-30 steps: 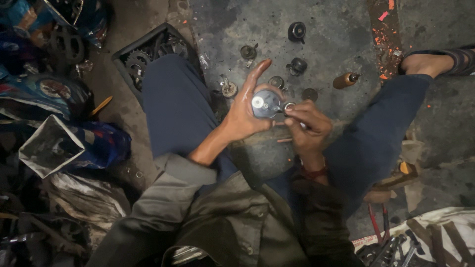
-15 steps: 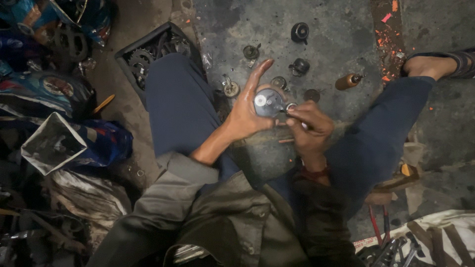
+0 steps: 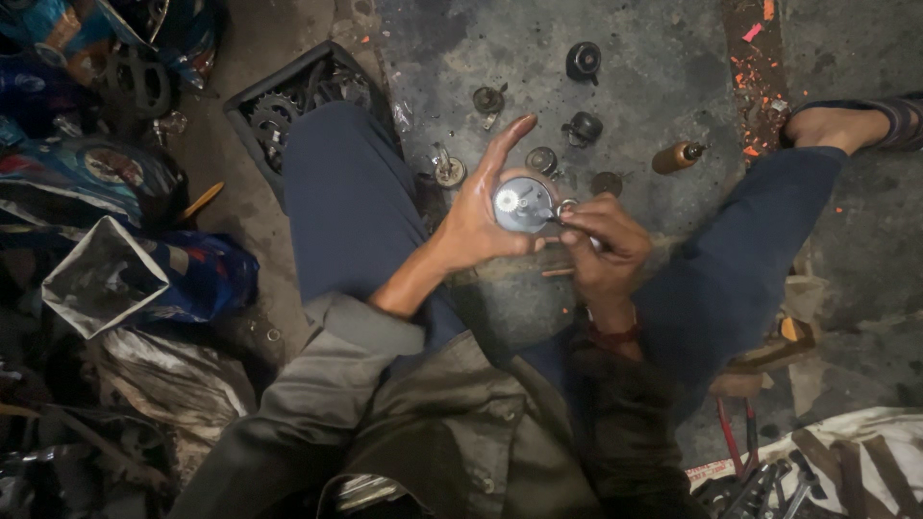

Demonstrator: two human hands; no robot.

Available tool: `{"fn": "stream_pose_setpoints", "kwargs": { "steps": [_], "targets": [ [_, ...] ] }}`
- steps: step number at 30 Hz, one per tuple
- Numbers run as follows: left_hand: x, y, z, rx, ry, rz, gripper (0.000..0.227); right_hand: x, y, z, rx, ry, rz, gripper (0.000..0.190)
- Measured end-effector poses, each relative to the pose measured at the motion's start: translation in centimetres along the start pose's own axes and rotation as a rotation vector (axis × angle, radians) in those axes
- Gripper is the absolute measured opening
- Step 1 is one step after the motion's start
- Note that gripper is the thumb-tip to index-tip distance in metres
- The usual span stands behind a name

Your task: The person sits on the floor and assembles small mechanical components, likely carburetor parts, by hand. They pick up pieces, fit them together, and place them on the floor.

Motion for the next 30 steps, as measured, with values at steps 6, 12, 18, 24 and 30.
{"fn": "stream_pose_setpoints", "kwargs": {
  "steps": [6, 12, 18, 24, 30],
  "targets": [
    [-0.5, -0.4, 0.3, -0.040, 0.105, -0.028, 0.124, 0.4, 0.0, 0.0, 0.002, -0.002, -0.007, 0.013],
    [-1.2, -0.6, 0.7, -0.021, 0.101, -0.085, 0.117, -0.1, 0.2, 0.0, -0.015, -0.022, -0.028, 0.011],
    [-0.4, -0.4, -0.1, -0.092, 0.359, -0.460, 0.111, -0.8, 0.2, -0.3, -0.023, -0.088, 0.075, 0.016],
    [0.3, 0.1, 0.1, -0.198, 0.616, -0.731, 0.093, -0.7, -0.1, -0.4, -0.017, -0.104, 0.037, 0.024],
    [0.4, -0.2, -0.3, -0.171, 0.624, -0.742, 0.095, -1.3, -0.1, -0.6, -0.044, -0.139, 0.059, 0.013]
  ]
}}
Point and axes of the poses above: each hand's wrist, its own z-axis towards the middle knuckle, its own y-axis out of the back of the hand, x = y × z, the point moved 2 cm from there along z, towards the middle knuckle, and after that the axes turned 8 degrees about -y, right-handed, at the moved point
